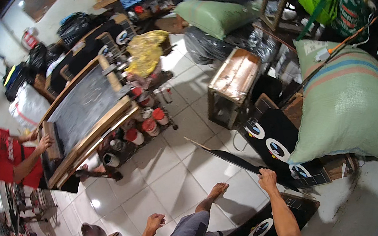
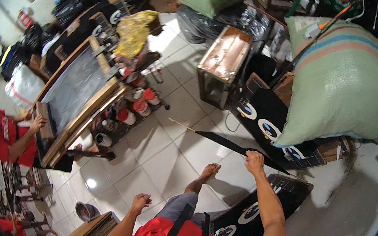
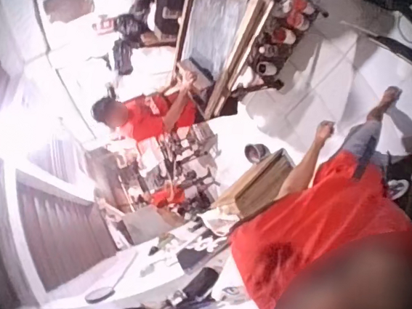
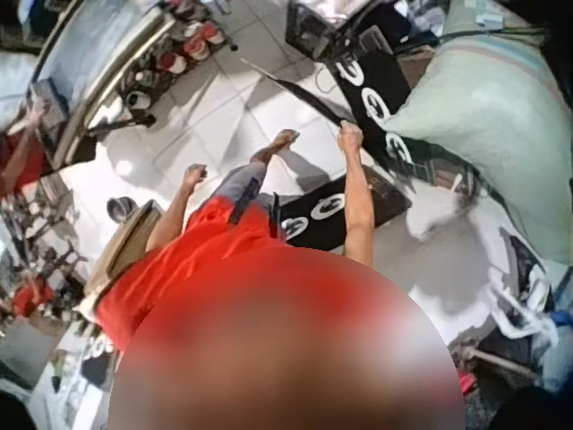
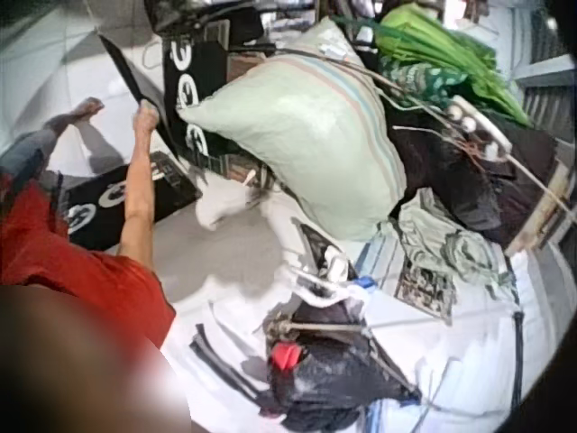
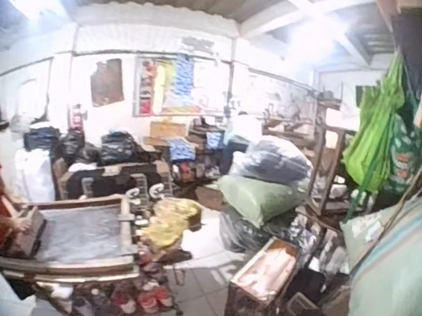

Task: The person repeatedly picks up printed black fabric panels, places them on a screen printing table, and stacks them on the floor. A coworker performs the actual screen printing on the table while the camera wearer handles the finished panels.

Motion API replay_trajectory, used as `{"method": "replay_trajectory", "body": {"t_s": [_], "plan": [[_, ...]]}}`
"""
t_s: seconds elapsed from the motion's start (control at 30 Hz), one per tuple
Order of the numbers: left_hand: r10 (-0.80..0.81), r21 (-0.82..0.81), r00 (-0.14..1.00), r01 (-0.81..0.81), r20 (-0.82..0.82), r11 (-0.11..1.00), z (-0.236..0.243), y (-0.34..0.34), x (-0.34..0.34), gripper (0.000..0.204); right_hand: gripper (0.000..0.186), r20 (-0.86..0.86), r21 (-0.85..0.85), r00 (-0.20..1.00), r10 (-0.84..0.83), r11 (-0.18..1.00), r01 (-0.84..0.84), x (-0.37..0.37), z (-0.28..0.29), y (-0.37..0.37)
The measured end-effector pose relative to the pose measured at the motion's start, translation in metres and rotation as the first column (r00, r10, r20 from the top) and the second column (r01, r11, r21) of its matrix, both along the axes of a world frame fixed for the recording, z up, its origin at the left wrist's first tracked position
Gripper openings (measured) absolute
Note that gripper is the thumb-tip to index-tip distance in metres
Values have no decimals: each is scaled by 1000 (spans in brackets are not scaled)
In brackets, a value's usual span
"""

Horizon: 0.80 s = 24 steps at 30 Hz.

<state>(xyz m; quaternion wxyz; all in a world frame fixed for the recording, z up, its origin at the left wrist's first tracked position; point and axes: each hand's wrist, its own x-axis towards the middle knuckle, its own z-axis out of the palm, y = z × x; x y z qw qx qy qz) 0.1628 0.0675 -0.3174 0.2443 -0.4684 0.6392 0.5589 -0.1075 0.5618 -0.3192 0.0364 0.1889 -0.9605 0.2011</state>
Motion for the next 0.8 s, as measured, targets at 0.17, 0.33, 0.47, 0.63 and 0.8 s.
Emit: {"method": "replay_trajectory", "body": {"t_s": [0.17, 0.33, 0.47, 0.63, 0.8], "plan": [[149, 7, 965, -151, -214, 989, 20, -65, 75, 29, 11, 17, 32, 989, 148, 988, -149, 69, 87, -123], [-9, -340, 860, -193, -511, 921, 88, -145, 93, 54, 23, 153, 86, 938, 312, 941, -327, 99, 221, -194], [-150, -466, 680, -308, -718, 829, 175, -205, 83, 89, 28, 304, -66, 887, 348, 936, -345, 101, 336, -230], [-142, -285, 625, -135, -768, 949, 277, -261, 81, 45, 30, 337, -234, 827, 450, 891, -389, 104, 463, -267], [275, 105, 336, -446, -901, 889, 305, -255, 60, 45, 39, 108, -34, 898, 427, 904, -426, 95, 561, -309]]}}
